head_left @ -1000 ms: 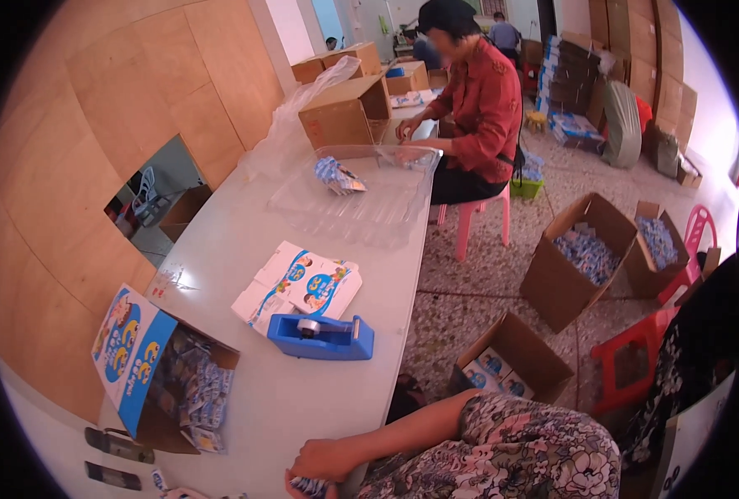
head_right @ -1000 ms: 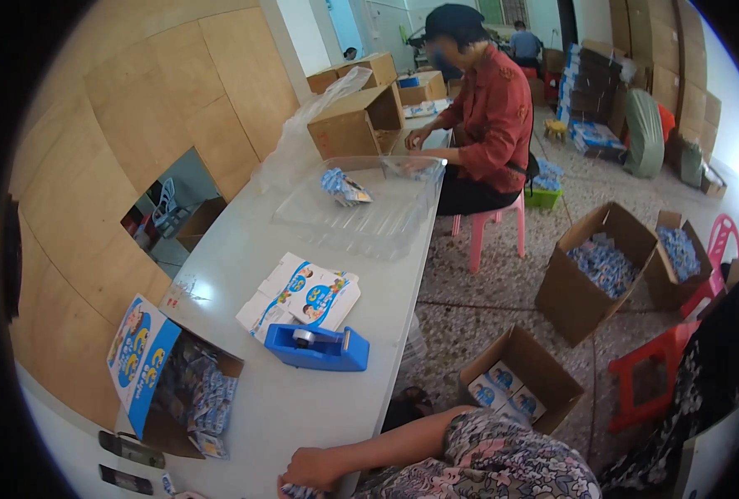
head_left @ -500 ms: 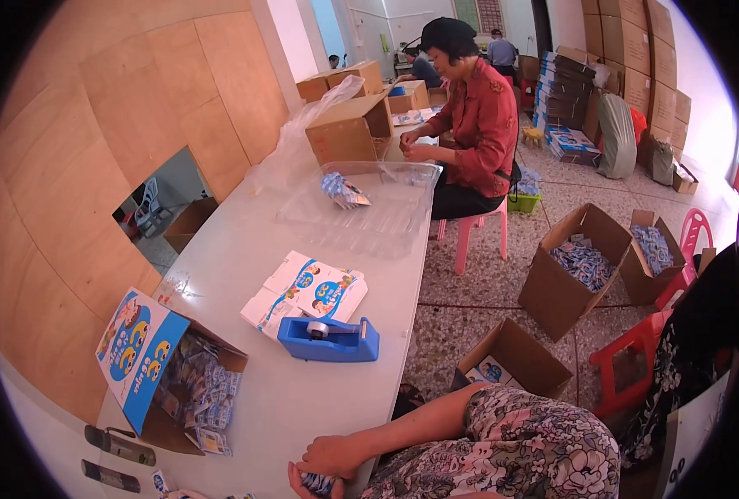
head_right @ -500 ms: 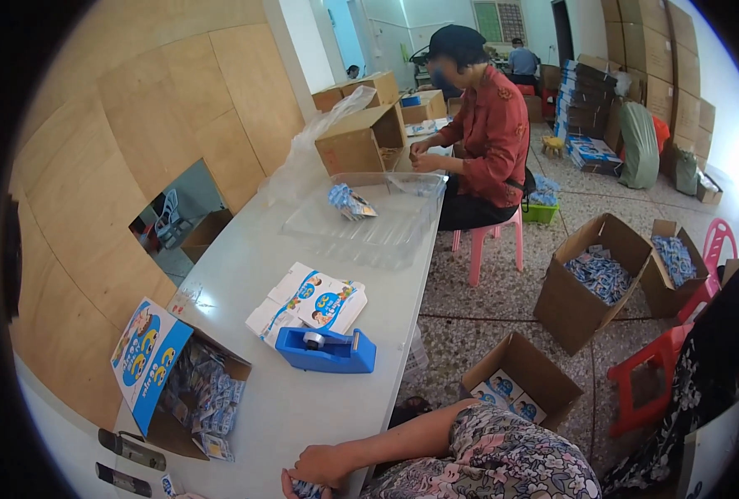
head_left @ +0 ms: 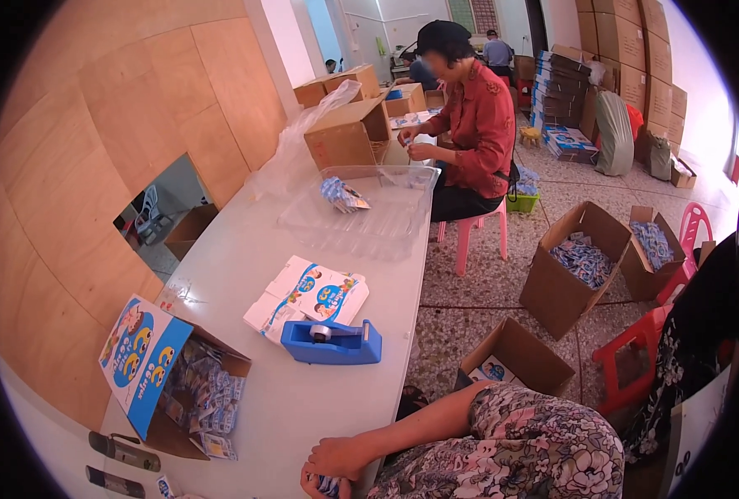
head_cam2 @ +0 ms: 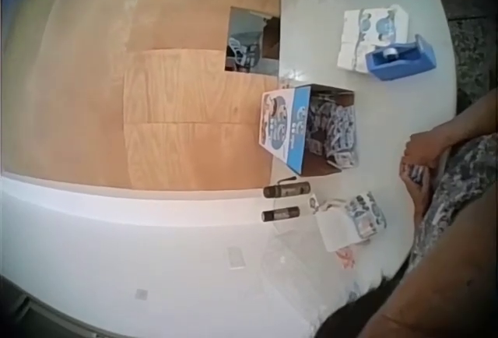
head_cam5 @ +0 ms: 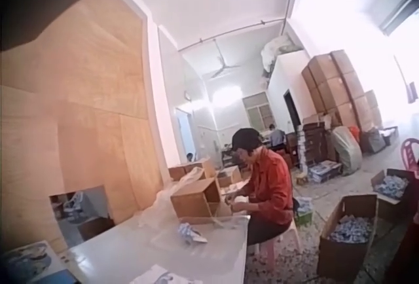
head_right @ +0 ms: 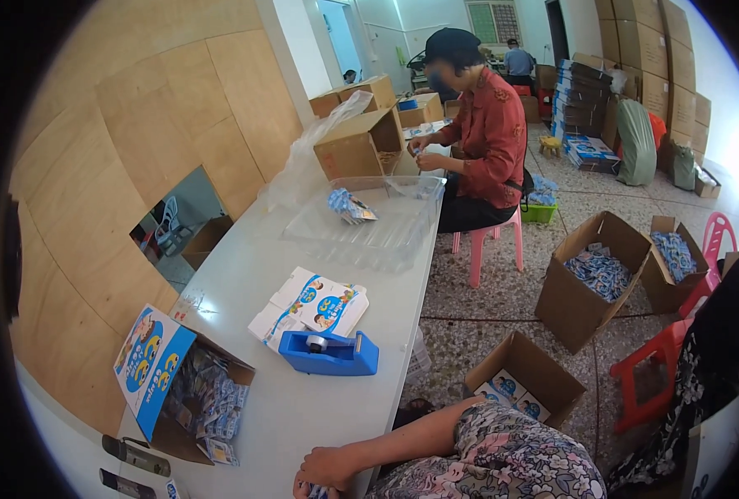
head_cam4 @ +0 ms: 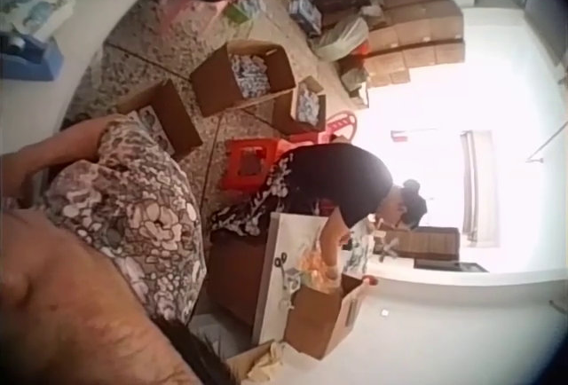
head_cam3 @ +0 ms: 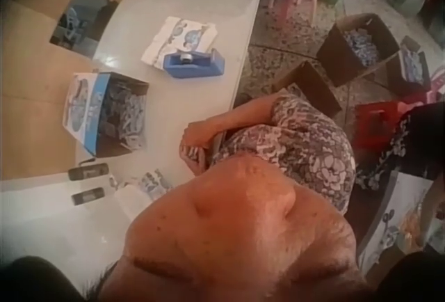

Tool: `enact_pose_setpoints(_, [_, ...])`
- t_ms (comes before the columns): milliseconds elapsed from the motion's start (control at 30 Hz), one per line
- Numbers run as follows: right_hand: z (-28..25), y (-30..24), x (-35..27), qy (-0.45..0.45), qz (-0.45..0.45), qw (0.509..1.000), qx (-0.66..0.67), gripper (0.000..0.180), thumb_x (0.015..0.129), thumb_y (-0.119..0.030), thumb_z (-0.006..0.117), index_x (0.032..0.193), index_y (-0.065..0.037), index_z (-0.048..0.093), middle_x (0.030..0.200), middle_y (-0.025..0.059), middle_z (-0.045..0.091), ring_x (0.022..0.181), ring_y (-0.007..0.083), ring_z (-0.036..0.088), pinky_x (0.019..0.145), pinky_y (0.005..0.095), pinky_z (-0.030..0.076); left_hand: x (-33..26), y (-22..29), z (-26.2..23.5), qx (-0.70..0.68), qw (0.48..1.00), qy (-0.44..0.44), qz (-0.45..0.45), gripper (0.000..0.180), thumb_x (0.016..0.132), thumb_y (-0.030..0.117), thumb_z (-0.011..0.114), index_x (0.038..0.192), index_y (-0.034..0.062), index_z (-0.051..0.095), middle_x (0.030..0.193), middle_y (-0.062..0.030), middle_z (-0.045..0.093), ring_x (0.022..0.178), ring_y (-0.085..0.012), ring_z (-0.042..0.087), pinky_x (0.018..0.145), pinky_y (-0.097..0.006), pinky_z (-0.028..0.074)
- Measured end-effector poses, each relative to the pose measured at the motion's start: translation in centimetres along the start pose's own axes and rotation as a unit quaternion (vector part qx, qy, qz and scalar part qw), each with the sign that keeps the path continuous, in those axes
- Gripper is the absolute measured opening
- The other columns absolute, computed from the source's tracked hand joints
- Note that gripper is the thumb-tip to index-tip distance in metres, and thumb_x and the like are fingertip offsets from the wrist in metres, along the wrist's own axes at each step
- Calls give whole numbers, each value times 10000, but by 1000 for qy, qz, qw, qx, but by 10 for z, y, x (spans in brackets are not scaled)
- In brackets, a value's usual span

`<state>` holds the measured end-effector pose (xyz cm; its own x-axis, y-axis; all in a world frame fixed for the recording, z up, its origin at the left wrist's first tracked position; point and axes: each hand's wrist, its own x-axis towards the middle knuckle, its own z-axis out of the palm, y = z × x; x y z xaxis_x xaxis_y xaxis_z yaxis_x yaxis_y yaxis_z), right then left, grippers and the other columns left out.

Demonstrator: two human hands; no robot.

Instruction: The recorder is packaging small blue and white packets into stacks and then placing them into cardboard boxes.

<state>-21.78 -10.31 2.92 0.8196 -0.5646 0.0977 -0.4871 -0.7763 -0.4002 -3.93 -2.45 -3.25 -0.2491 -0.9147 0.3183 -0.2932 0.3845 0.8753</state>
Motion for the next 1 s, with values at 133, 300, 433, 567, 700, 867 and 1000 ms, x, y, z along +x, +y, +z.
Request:
enact_pose_setpoints(133, [-4, -3, 1, -18, -6, 1000, 7, 702, 552, -163, 811, 1174, -28, 514, 1032, 109, 632, 1028, 290, 614, 801, 391, 465, -1, 2, -2, -57, 996, -16, -61, 703, 959, 162, 660, 1522, 44, 255, 1512, -156, 374, 1281, -278, 493, 990, -395, 462])
enact_pose_setpoints(300, [7, -1, 1, -22, -11, 1000, -19, 641, 564, -170, 795, 1130, -25, 531, 1047, 100, 622, 1046, 281, 593, 825, 397, 453, -2, 0, -2, -47, 995, -24, -89, 682, 962, 163, 651, 1518, 71, 267, 1501, -148, 387, 1293, -270, 482, 985, -393, 460])
enact_pose_setpoints(433, [12, 2, -2, -13, -17, 1000, 2, 608, 561, -173, 784, 1099, -20, 545, 1043, 110, 616, 1045, 287, 584, 818, 393, 456, 1, 27, 0, -64, 989, -21, -135, 672, 955, 158, 654, 1509, 82, 281, 1478, -136, 402, 1281, -261, 486, 988, -384, 453])
enact_pose_setpoints(567, [9, -1, -1, 0, -20, 1000, 9, 606, 560, -163, 773, 1100, -15, 541, 1025, 115, 625, 1020, 301, 597, 802, 399, 471, -1, 13, 0, -79, 991, -23, -102, 675, 951, 146, 655, 1510, 82, 283, 1475, -131, 399, 1269, -262, 489, 1007, -387, 437])
enact_pose_setpoints(700, [3, -2, 0, 10, -26, 999, 18, 606, 556, -162, 768, 1093, -4, 535, 960, 120, 649, 941, 325, 625, 771, 410, 491, -2, 14, -2, -77, 989, -22, -121, 673, 948, 119, 649, 1508, 64, 281, 1478, -136, 379, 1271, -268, 480, 1020, -391, 430])
enact_pose_setpoints(867, [7, -1, 3, -9, -25, 1000, 0, 619, 545, -162, 774, 1092, -8, 530, 927, 125, 658, 917, 328, 635, 765, 413, 502, -6, 16, -3, -52, 993, -28, -103, 658, 955, 114, 638, 1499, 44, 276, 1474, -144, 360, 1287, -288, 464, 1030, -403, 432])
enact_pose_setpoints(1000, [-6, -7, 1, 26, -15, 999, 22, 587, 555, -140, 770, 1103, -26, 591, 945, 139, 686, 911, 346, 659, 807, 417, 506, -1, 27, -3, -109, 985, -26, -134, 662, 956, 130, 649, 1494, 45, 271, 1473, -153, 351, 1302, -311, 451, 1036, -415, 431])
